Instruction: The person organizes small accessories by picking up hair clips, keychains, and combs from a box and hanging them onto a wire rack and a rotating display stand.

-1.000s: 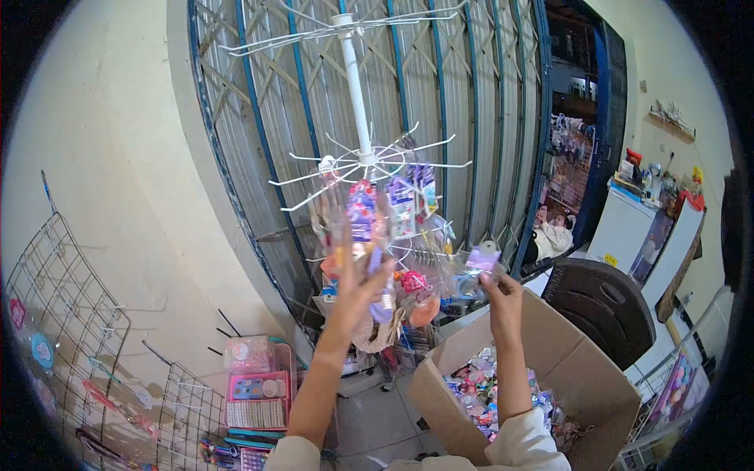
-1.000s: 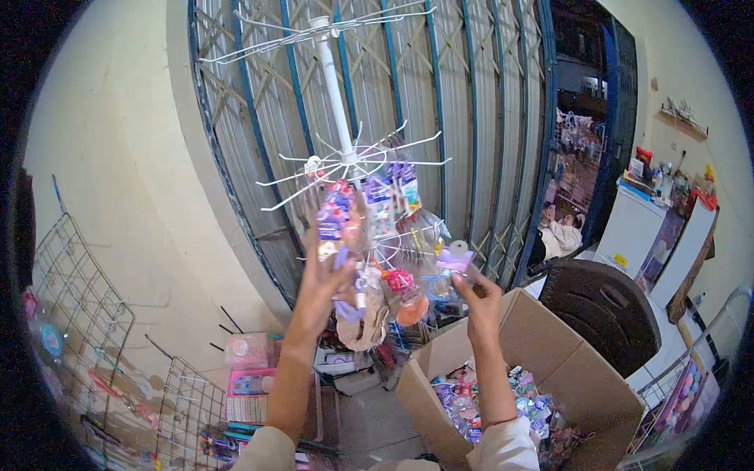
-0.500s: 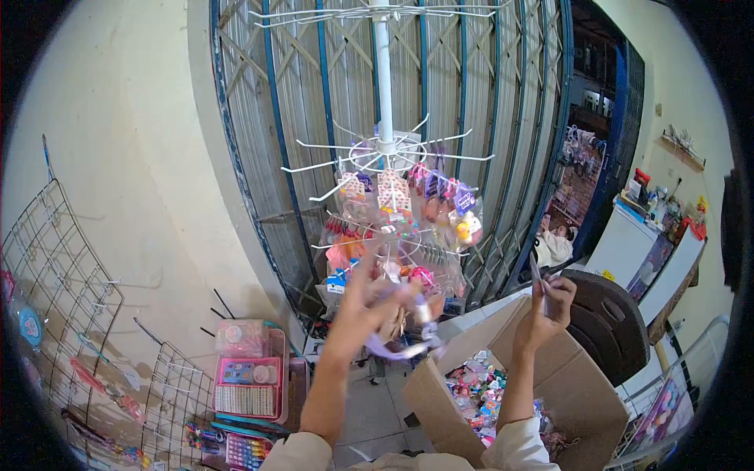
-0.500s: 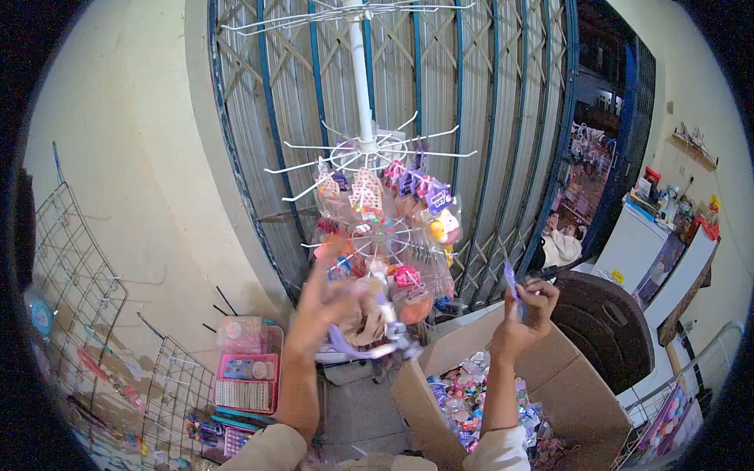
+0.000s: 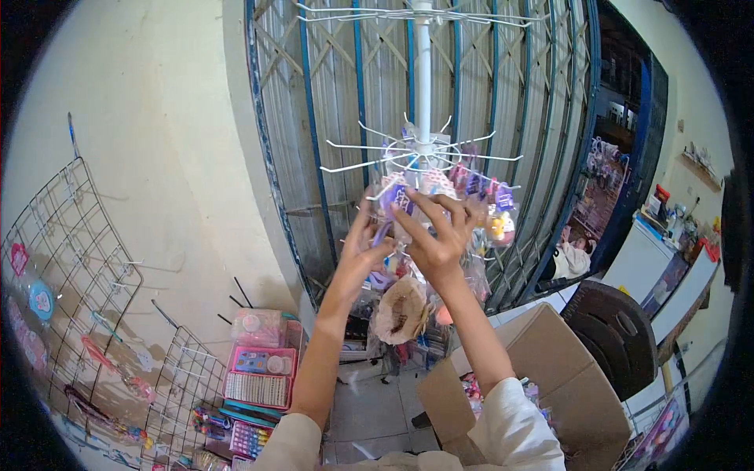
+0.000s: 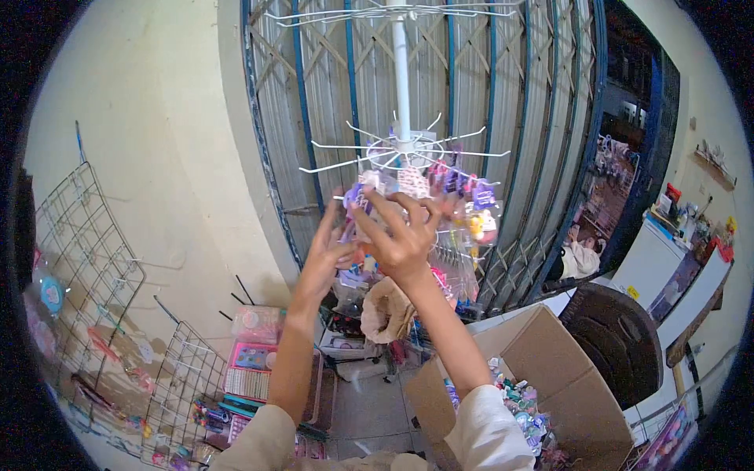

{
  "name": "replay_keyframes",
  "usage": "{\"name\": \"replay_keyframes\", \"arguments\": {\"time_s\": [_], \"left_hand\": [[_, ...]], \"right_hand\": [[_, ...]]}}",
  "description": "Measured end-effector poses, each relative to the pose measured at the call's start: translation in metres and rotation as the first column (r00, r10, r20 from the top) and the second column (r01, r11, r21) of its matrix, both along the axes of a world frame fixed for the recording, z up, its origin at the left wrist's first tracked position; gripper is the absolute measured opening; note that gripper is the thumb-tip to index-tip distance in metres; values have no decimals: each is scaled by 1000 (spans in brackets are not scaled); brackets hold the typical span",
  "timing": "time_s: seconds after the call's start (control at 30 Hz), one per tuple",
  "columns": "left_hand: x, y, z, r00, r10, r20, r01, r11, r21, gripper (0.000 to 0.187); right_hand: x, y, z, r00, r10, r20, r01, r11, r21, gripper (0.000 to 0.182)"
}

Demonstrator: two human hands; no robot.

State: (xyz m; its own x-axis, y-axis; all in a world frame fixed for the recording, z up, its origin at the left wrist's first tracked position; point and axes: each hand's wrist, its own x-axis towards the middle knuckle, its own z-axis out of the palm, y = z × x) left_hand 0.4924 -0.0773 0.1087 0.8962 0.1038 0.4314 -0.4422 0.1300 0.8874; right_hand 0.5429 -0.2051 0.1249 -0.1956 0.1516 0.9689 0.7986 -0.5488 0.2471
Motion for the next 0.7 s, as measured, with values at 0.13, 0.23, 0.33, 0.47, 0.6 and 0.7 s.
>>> {"name": "replay_keyframes", "arguments": {"time_s": [0.13, 0.23, 0.33, 0.47, 0.6, 0.7], "left_hand": [[8, -15, -11, 994, -60, 93, 60, 998, 2, 65], [14, -26, -16, 997, -75, -36, 78, 993, 88, 62], [4, -42, -7, 982, -171, -82, 169, 985, -38, 64], [-1, -42, -18, 986, -164, 32, 166, 983, -72, 67], [-12, -38, -16, 998, -47, 38, 49, 997, -55, 70], [-7, -33, -16, 996, 39, 85, -39, 999, 3, 71]], "right_hand": [[7, -2, -10, 997, -59, -42, 61, 996, 64, 33], [4, -15, -23, 991, -79, -107, 89, 991, 100, 33], [3, -31, -26, 983, -153, -101, 163, 982, 97, 34], [6, -45, -27, 969, -223, -103, 237, 961, 142, 41], [15, -51, -28, 975, -165, -147, 199, 947, 253, 40], [16, -51, -30, 975, -154, -158, 196, 935, 296, 39]]}}
